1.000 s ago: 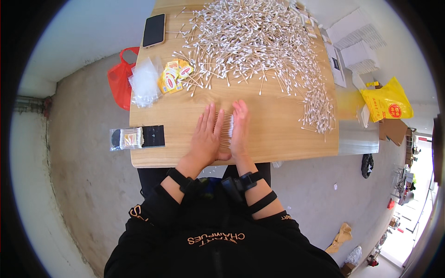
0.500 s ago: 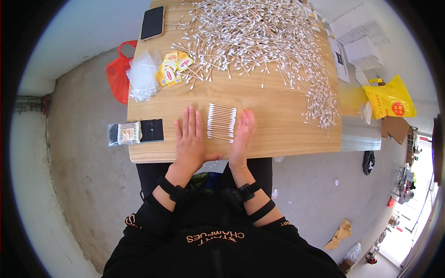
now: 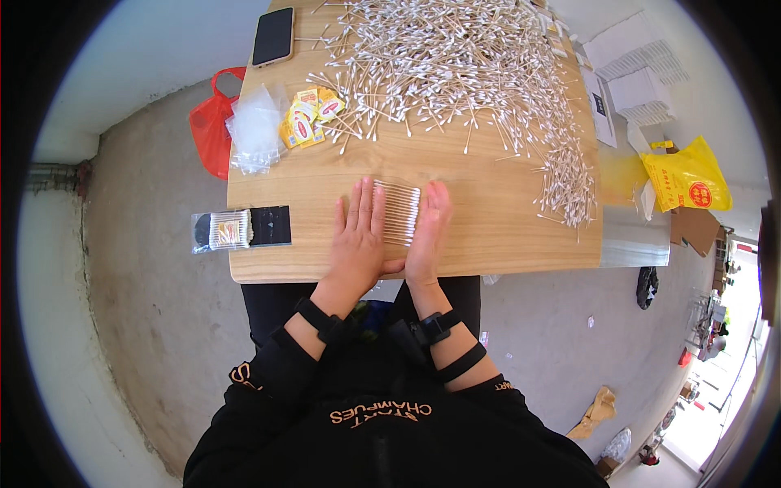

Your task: Organizing and aligning cotton swabs on a wooden table.

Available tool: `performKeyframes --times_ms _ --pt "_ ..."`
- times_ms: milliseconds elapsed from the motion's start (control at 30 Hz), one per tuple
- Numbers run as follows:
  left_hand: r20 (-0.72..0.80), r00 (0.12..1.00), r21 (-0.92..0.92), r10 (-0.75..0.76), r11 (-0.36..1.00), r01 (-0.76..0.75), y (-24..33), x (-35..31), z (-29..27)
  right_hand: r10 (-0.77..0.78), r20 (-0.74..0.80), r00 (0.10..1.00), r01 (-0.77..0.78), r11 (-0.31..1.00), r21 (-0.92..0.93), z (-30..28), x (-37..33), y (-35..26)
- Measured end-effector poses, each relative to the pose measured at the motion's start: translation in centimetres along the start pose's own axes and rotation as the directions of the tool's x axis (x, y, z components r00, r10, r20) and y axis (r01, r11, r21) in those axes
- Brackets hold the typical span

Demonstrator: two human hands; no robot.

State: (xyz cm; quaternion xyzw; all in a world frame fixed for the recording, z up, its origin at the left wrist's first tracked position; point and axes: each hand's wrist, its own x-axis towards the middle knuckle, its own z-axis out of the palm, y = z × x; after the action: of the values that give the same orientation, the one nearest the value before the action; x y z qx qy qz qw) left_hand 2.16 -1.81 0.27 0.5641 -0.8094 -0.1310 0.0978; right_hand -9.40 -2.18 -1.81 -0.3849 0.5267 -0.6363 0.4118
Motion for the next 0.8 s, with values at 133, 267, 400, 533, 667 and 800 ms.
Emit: performKeyframes --times_ms 133,267,400,533,667,800 --pt "-0.06 0.998 -0.067 0.022 0.997 -0.026 -0.5 -0.2 0.4 0.012 0.084 0.996 -0.024 0.99 0.139 -0.5 0.4 1.5" --pt "-0.002 1.0 -0.125 0.009 0.992 -0.009 -0.1 0.0 -0.9 0.009 -0.027 1.0 -0.004 0.987 0.16 -0.3 0.1 1.0" --pt "0.029 0.999 0.009 0.043 0.999 -0.044 1.1 1.6 -2.7 -0.014 -0.085 0.996 0.022 0.995 0.092 -2.1 0.8 0.5" --pt "0.078 0.995 -0.018 0.056 0.998 -0.055 1.5 2.2 -1.1 -0.015 -0.102 0.995 0.021 0.998 0.057 -3.0 1.3 0.4" --pt "0.087 0.996 0.006 -0.038 0.999 0.038 3.0 0.7 0.0 -0.002 -0.109 0.994 0.009 0.998 0.065 -3.9 1.3 0.4" --pt "-0.016 0.999 -0.061 -0.048 0.997 0.047 3.0 0.0 0.5 -0.011 -0.092 0.996 0.018 0.997 0.071 -3.6 1.4 0.0"
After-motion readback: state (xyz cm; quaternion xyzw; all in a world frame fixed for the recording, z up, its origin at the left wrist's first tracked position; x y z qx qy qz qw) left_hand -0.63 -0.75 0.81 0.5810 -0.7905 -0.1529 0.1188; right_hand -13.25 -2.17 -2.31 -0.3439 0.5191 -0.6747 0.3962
